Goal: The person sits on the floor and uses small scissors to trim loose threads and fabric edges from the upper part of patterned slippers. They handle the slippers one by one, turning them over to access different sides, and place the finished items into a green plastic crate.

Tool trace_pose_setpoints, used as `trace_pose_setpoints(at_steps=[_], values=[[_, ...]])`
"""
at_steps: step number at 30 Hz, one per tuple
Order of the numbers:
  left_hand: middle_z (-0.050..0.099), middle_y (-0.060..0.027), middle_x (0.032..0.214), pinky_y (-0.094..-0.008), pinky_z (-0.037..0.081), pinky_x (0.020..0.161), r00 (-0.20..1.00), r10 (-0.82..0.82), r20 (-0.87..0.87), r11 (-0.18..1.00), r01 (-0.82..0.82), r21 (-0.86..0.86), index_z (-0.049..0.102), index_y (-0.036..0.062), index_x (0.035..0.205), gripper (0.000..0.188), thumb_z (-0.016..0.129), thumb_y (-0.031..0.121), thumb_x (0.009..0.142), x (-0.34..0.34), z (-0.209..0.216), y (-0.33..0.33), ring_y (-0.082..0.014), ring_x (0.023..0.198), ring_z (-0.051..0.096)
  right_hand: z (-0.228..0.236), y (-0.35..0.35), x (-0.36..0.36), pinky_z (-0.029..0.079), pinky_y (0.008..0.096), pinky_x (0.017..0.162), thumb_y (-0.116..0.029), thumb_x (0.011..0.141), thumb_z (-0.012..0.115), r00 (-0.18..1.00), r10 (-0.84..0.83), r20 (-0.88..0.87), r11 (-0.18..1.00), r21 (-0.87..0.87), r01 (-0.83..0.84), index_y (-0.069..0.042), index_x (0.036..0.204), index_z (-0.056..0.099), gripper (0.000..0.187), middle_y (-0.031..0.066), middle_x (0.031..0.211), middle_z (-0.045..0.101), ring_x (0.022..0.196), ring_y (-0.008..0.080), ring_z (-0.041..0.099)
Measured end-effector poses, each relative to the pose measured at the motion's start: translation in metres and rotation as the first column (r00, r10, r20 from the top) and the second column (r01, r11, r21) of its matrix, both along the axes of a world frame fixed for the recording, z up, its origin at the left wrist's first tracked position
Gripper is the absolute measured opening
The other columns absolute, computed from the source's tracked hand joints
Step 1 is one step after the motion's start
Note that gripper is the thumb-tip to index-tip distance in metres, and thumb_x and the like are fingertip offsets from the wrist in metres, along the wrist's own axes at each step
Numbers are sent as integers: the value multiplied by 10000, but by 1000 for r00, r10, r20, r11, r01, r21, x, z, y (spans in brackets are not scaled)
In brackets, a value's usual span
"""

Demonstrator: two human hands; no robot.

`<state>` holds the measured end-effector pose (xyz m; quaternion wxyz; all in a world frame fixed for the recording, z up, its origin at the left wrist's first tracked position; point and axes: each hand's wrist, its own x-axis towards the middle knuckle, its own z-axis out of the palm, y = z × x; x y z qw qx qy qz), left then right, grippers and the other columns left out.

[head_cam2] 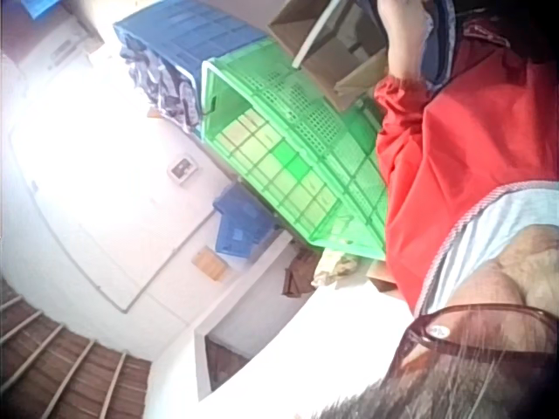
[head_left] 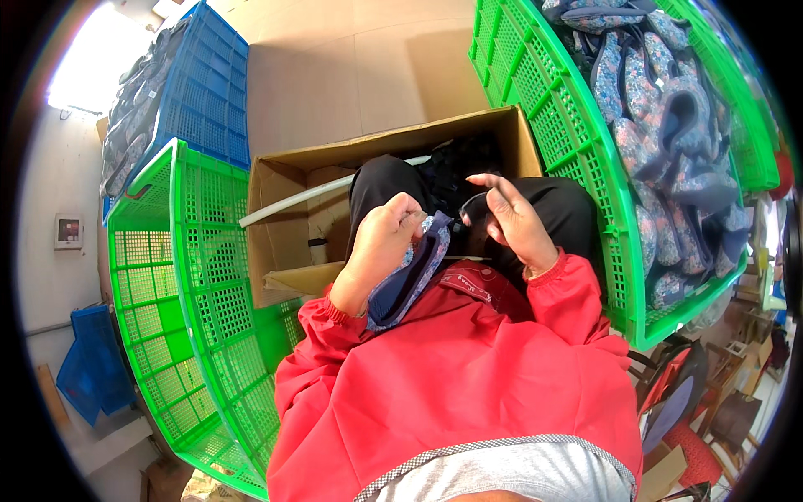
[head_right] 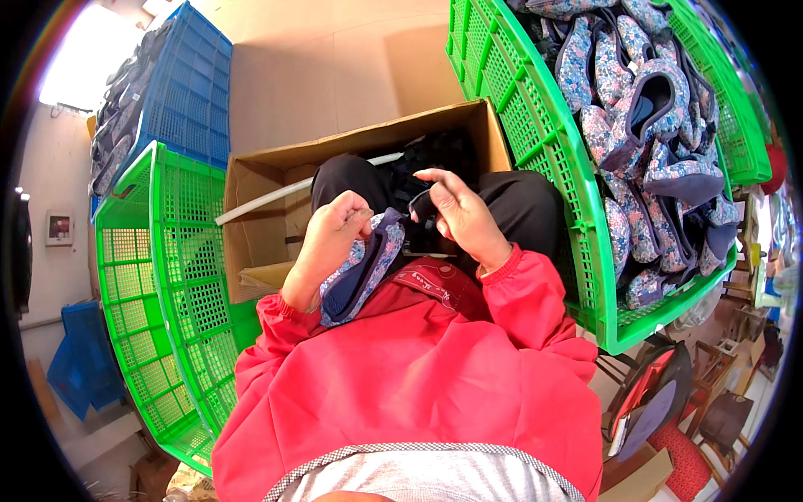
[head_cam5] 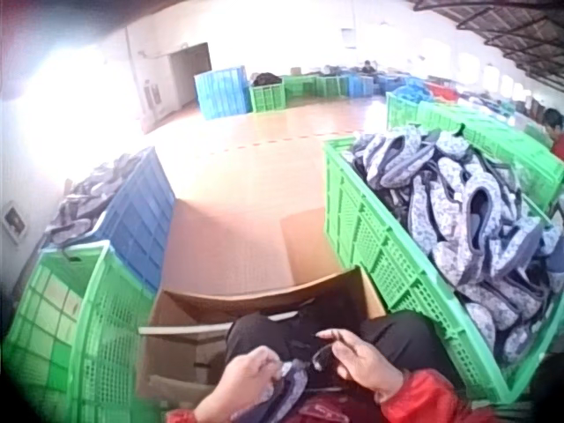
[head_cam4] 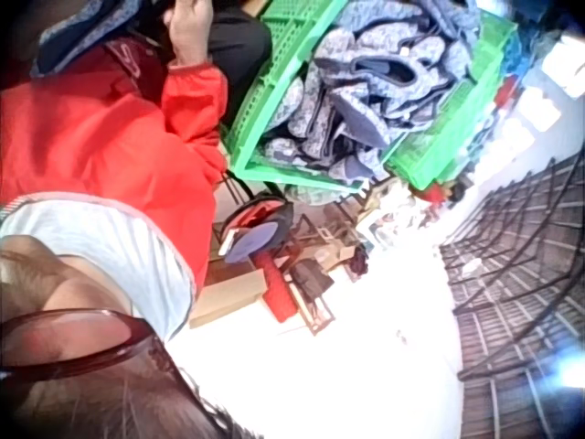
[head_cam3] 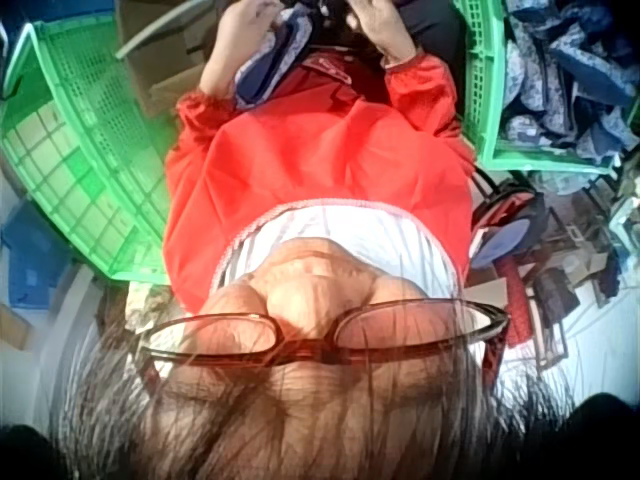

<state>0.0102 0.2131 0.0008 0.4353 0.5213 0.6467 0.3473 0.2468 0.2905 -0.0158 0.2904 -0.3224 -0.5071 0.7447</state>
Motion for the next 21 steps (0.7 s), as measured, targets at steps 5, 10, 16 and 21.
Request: trace_pose_setpoints(at_steps=[5, 10, 16, 21], values=[[613, -52, 678, -299, 491, 609, 995, -13, -98, 999, 16, 34, 608, 32, 937, 107, 598, 129, 979, 6, 5, 1, -146, 629, 597, 10, 11, -1, 496, 275, 761, -429, 1049, 536, 882, 206, 424, 852, 365, -375, -35, 1232, 520, 435, 41, 899, 636, 816, 109, 592], [615, -56, 673, -295, 473, 591, 980, 17, -196, 982, 20, 187, 613, 28, 942, 91, 625, 115, 966, 10, -4, 1, -149, 614, 582, 16, 8, -6, 495, 256, 741, -250, 1004, 651, 874, 332, 354, 928, 43, -370, -28, 1173, 571, 291, 30, 916, 629, 814, 96, 595], [610, -33, 683, -261, 450, 579, 995, 76, -62, 976, -62, 208, 651, -11, 909, 106, 685, 87, 934, 14, -12, 9, -79, 629, 545, 0, -19, -29, 476, 221, 682, -143, 903, 771, 983, 107, 147, 970, -233, -70, -20, 1071, 659, 237, -6, 817, 615, 730, 68, 563], [637, -4, 727, -230, 462, 593, 997, 37, 72, 994, -44, 99, 679, -21, 898, 105, 688, 76, 938, 15, -13, 23, -60, 666, 561, -8, -35, -46, 402, 189, 552, -128, 883, 787, 994, -108, -9, 930, -353, 98, -52, 1051, 670, 218, -19, 773, 599, 635, 44, 520]])
